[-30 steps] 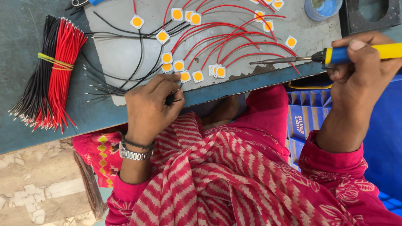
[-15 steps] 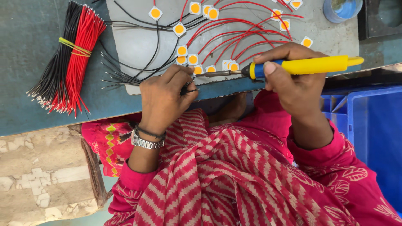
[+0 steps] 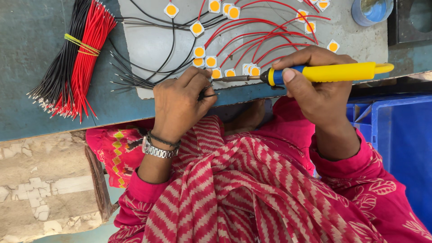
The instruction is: The person uses a soldering iron to attach red and black wires to small square LED modules on a workbench. They repeatedly pick up wires, align them with the LED contacts, and apply solder to secure the connections.
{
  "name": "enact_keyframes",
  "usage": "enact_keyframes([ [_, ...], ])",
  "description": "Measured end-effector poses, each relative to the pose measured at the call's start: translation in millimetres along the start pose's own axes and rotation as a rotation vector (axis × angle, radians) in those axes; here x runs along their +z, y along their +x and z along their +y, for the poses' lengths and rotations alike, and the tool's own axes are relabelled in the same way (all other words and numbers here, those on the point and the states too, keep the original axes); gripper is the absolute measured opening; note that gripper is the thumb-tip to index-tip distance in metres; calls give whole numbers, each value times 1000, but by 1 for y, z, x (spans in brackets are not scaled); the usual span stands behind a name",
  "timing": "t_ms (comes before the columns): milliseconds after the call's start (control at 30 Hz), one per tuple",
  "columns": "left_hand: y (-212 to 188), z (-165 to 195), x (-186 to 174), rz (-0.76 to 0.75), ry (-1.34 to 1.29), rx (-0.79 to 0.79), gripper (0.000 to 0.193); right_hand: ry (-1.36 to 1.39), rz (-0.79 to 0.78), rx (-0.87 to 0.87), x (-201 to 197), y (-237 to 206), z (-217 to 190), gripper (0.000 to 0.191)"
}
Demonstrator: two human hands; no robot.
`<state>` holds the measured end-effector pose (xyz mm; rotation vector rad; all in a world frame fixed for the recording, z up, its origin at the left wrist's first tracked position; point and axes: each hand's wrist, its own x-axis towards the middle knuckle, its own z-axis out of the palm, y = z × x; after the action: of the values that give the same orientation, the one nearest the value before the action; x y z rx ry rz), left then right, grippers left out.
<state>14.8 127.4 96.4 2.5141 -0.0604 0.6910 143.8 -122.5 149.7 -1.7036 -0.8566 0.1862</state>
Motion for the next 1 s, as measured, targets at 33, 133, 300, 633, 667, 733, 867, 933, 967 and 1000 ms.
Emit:
enact_keyframes([
  [33, 0, 0, 0, 0, 1, 0, 15, -5, -4, -5, 0, 0, 0, 16],
  [133, 0, 0, 1, 1, 5, -1, 15, 2, -2, -11, -3, 0, -1, 16],
  [300, 0, -1, 1, 0, 6, 1, 15, -28, 16, -29, -7, 0, -2, 18],
  [633, 0, -1, 0, -7, 1, 11, 16, -6, -18, -29, -1, 5, -1, 18],
  [667, 0, 0, 0, -4, -1, 12, 16, -9, -22, -25, -1, 5, -1, 18],
  [733, 0, 0, 0, -2, -3, 10, 16, -9, -25, -18, -1, 5, -1, 18],
  [867, 0, 0, 0, -6, 0, 7, 16, -38, -49, -105, -2, 7, -3, 16],
  [933, 0, 1, -1, -8, 0, 9, 17, -60, -61, -156, -2, 9, -5, 15],
  [967, 1, 1, -1, -7, -1, 8, 17, -64, -62, -160, -1, 10, -6, 15],
  [1000, 1, 1, -1, -7, -1, 7, 17, -64, -44, -130, -1, 10, -8, 16],
])
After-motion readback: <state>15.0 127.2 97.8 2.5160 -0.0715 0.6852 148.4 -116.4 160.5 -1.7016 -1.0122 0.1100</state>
